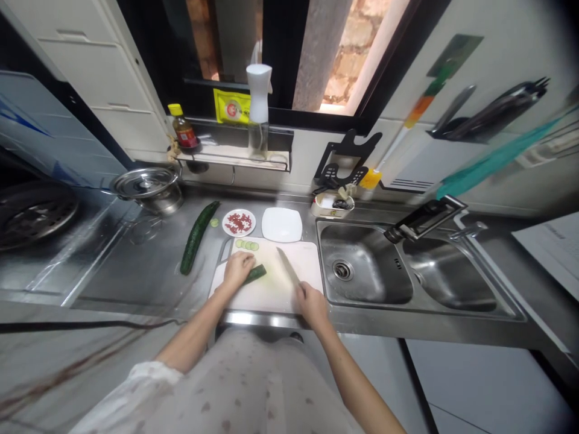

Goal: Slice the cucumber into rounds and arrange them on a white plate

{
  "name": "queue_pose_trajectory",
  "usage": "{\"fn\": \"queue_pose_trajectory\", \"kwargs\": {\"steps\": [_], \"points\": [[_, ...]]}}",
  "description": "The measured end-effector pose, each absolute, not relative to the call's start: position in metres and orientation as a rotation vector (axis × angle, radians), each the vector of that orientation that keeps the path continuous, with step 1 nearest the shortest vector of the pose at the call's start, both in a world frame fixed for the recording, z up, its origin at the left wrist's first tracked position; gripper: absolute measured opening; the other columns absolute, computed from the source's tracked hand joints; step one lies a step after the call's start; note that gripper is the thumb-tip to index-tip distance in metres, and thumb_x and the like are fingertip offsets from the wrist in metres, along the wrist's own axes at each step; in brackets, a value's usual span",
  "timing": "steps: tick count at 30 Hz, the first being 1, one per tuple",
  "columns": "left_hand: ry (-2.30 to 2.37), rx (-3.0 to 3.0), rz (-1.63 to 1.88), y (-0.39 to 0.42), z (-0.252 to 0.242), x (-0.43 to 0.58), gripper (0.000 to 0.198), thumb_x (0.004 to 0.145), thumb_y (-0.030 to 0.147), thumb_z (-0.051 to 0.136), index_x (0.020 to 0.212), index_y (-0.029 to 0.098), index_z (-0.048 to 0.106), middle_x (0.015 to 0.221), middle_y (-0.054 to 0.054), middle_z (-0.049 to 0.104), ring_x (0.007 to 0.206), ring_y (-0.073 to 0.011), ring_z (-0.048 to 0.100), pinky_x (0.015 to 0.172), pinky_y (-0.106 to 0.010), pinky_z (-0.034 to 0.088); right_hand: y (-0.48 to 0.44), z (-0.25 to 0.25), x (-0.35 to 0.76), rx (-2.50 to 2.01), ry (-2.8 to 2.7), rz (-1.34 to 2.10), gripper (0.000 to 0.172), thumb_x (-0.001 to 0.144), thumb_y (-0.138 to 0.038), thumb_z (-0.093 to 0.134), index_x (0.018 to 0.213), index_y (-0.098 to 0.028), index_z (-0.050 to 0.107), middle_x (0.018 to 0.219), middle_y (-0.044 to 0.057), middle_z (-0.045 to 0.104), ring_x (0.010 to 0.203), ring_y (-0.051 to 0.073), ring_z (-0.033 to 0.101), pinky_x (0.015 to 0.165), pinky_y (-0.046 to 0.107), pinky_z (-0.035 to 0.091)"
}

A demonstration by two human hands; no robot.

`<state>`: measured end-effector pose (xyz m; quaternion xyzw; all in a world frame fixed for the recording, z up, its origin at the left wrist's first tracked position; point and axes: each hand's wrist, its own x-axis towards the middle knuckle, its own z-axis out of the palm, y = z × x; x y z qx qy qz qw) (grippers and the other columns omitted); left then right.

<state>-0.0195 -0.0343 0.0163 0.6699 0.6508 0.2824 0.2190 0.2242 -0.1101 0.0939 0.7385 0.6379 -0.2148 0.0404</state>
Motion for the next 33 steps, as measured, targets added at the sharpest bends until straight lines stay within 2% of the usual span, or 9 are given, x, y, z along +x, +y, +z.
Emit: {"fn": "queue_pose_trajectory", "kwargs": {"steps": [4,14,33], "points": [[1.675,1.988,0.723,-0.056,0.022,-0.016,0.026,0.09,0.037,0.052,0.097,0.023,0.072,0.096,-0.006,0.068,0.097,-0.0207,0.059,0.089,-0.033,0.045,-0.103,0.095,0.212,2.147,2.01,-0.673,0.035,0.099,-0.031,0.03,0.104,-0.02,0.063,0.096,0.007,0.071,0.089,0.017,0.064,0.067,0.024,0.034],[1.549,2.189,0.776,-0.064,0.011,-0.011,0.026,0.093,0.033,0.05,0.104,0.024,0.072,0.093,-0.005,0.066,0.09,-0.0173,0.058,0.08,-0.029,0.045,-0.091,0.098,0.185,1.989,2.112,-0.681,0.032,0.098,-0.03,0.03,0.107,-0.019,0.059,0.097,0.01,0.07,0.09,0.02,0.065,0.071,0.027,0.039],[1.504,2.268,0.822,-0.066,-0.001,-0.01,0.025,0.093,0.029,0.051,0.109,0.025,0.069,0.093,-0.005,0.063,0.09,-0.0174,0.055,0.08,-0.03,0.045,-0.093,0.099,0.172,1.922,2.146,-0.671,0.033,0.098,-0.026,0.03,0.109,-0.017,0.06,0.098,0.013,0.069,0.091,0.021,0.065,0.076,0.03,0.043]]}}
